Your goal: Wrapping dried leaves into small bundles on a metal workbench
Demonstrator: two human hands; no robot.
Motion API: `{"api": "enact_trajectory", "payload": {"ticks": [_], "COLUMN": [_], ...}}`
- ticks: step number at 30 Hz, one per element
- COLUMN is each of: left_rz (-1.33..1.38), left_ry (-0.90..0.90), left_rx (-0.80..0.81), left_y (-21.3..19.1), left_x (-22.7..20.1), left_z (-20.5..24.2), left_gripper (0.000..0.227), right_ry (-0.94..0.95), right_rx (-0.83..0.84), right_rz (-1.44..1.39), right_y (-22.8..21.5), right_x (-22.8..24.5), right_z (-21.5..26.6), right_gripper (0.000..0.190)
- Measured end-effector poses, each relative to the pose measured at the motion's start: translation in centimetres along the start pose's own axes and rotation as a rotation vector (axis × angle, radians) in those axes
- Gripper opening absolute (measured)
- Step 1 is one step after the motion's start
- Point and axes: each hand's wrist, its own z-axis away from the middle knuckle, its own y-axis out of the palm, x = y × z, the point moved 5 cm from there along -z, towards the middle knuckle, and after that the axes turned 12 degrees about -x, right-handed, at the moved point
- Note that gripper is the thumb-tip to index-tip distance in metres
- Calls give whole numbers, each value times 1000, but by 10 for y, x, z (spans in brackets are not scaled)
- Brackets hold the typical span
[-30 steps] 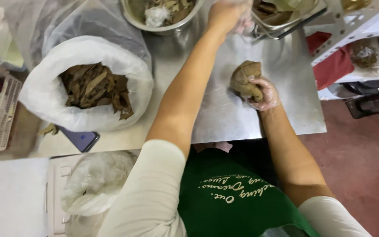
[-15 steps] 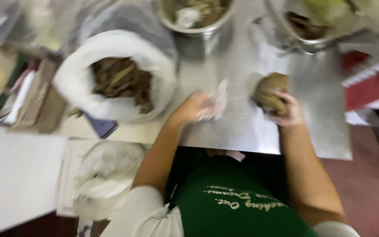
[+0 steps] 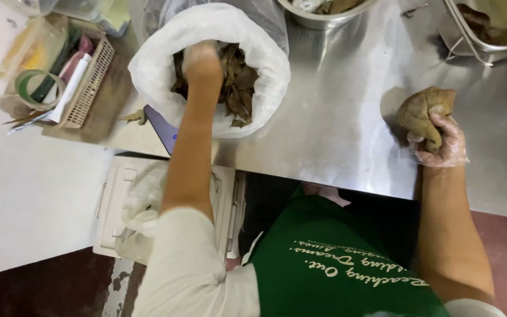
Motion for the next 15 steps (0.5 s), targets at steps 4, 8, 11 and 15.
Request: {"api": "enact_trajectory", "payload": {"ticks": [4,8,11,15], "left_rz": [-236,13,188,845], "left_ry": [110,159,186,-154], "left_rx": [-455,-577,-644,-411], "left_y": [-20,-26,-31,-114], "left_x": [-13,5,9,-6], "left_z": [11,9,11,172], "left_gripper": [15,19,25,21], "right_ry": [-46,-3,-18,18], "right_rx": [-66,-23,-17,-1], "right_rz": [16,-28,-30,-22], "right_y": [4,3,3,9], "right_x": [0,-3,-1,-2], "right_z": [7,4,0,-1], "right_gripper": [15,30,28,32]}}
